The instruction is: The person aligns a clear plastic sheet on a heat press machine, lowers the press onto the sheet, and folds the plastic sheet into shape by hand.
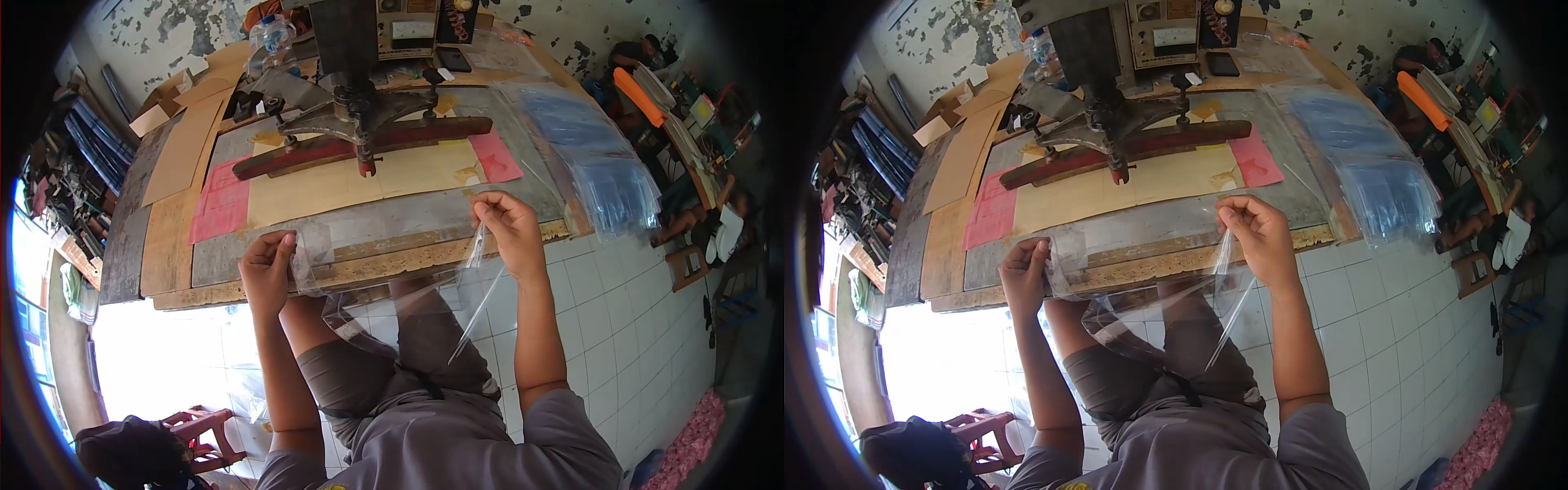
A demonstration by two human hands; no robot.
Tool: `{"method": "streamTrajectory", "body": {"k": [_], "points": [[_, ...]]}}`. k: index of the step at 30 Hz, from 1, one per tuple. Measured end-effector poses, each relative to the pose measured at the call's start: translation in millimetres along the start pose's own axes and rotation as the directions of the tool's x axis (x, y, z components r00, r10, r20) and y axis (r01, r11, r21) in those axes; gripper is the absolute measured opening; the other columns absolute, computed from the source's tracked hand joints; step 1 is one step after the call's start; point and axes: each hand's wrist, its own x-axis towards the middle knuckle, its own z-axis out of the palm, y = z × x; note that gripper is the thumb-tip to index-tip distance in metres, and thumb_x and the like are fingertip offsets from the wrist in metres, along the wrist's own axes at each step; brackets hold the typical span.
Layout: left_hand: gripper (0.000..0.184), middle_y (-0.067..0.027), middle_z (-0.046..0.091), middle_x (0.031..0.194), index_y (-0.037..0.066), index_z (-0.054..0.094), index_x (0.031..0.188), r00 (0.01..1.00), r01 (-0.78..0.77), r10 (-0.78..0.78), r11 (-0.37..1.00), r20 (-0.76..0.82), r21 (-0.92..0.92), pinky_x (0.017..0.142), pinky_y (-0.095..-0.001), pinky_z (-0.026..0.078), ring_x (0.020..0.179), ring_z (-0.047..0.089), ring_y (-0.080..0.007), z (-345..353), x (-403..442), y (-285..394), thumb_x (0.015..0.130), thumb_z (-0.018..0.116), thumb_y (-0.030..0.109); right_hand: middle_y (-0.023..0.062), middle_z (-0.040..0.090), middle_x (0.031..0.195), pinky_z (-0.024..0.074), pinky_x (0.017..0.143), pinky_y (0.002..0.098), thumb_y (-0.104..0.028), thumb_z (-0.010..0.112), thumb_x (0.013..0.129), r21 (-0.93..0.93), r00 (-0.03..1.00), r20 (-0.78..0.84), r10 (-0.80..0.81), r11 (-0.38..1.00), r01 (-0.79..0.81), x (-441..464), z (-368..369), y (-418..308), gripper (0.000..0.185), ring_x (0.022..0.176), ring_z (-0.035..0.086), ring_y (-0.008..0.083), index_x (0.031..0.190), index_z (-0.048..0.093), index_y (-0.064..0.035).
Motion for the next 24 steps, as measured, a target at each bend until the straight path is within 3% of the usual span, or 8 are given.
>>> {"method": "streamTrajectory", "body": {"k": [2, 14, 17, 20, 24], "points": [[0.018, -0.0012, 0.07, 0.08, -0.003, 0.072, 0.1, 0.999, 0.038, -0.039, 0.999, 0.016, 0.02, 0.069, -0.0201, 0.044, 0.074, 0.059, -0.0046, -3, 0, 2, 0.097, 0.071, 0.014, 0.0043, 0.069, 0.09, 0.0496, 0.078, 0.0254, -0.009, 0.064, 0.1, -0.002, 1.0, -0.003, 0.008, 1.0, -0.008, 0, 1, 0, 0.016, 0.081, 0.062, 0.0103, 0.108, 0.068, 0.0036], [0.018, -0.0013, 0.071, 0.082, -0.004, 0.072, 0.101, 0.998, 0.06, -0.06, 0.998, 0.003, 0.011, 0.07, -0.0197, 0.045, 0.076, 0.059, -0.0047, -4, 0, -1, 0.097, 0.071, 0.014, 0.0013, 0.062, 0.086, 0.0441, 0.077, 0.0249, -0.012, 0.057, 0.101, -0.01, 0.999, -0.039, -0.025, 1.0, 0.025, 0, 14, 5, 0.017, 0.081, 0.055, 0.0102, 0.106, 0.067, 0.0001], [0.018, -0.0009, 0.07, 0.082, -0.005, 0.072, 0.101, 0.998, 0.058, -0.058, 0.998, -0.013, 0.006, 0.069, -0.0193, 0.044, 0.075, 0.058, -0.0041, -2, -1, 3, 0.098, 0.071, 0.013, 0.0007, 0.062, 0.086, 0.0434, 0.077, 0.0243, -0.012, 0.056, 0.1, -0.008, 0.999, -0.011, -0.031, 0.999, 0.031, 1, 14, 6, 0.016, 0.081, 0.054, 0.0097, 0.104, 0.068, -0.0003], [0.017, 0.0012, 0.067, 0.074, -0.003, 0.073, 0.098, 0.999, 0.007, -0.007, 1.0, -0.05, -0.014, 0.059, -0.019, 0.039, 0.065, 0.053, -0.002, 2, 0, 1, 0.095, 0.074, 0.014, 0.001, 0.064, 0.089, 0.0444, 0.076, 0.0237, -0.014, 0.058, 0.102, -0.02, 0.999, 0.007, -0.044, 0.999, 0.044, 1, 15, 8, 0.017, 0.081, 0.054, 0.0081, 0.103, 0.067, 0.0006], [0.017, 0.0004, 0.069, 0.076, -0.003, 0.073, 0.098, 0.999, 0.018, -0.018, 1.0, -0.035, -0.017, 0.061, -0.0189, 0.041, 0.068, 0.055, -0.0025, 0, 0, 0, 0.095, 0.074, 0.013, 0.0001, 0.063, 0.086, 0.0432, 0.075, 0.0236, -0.022, 0.06, 0.104, -0.04, 0.998, -0.032, -0.051, 0.998, 0.049, 2, 20, 13, 0.023, 0.08, 0.053, 0.0082, 0.099, 0.068, -0.0009]]}}
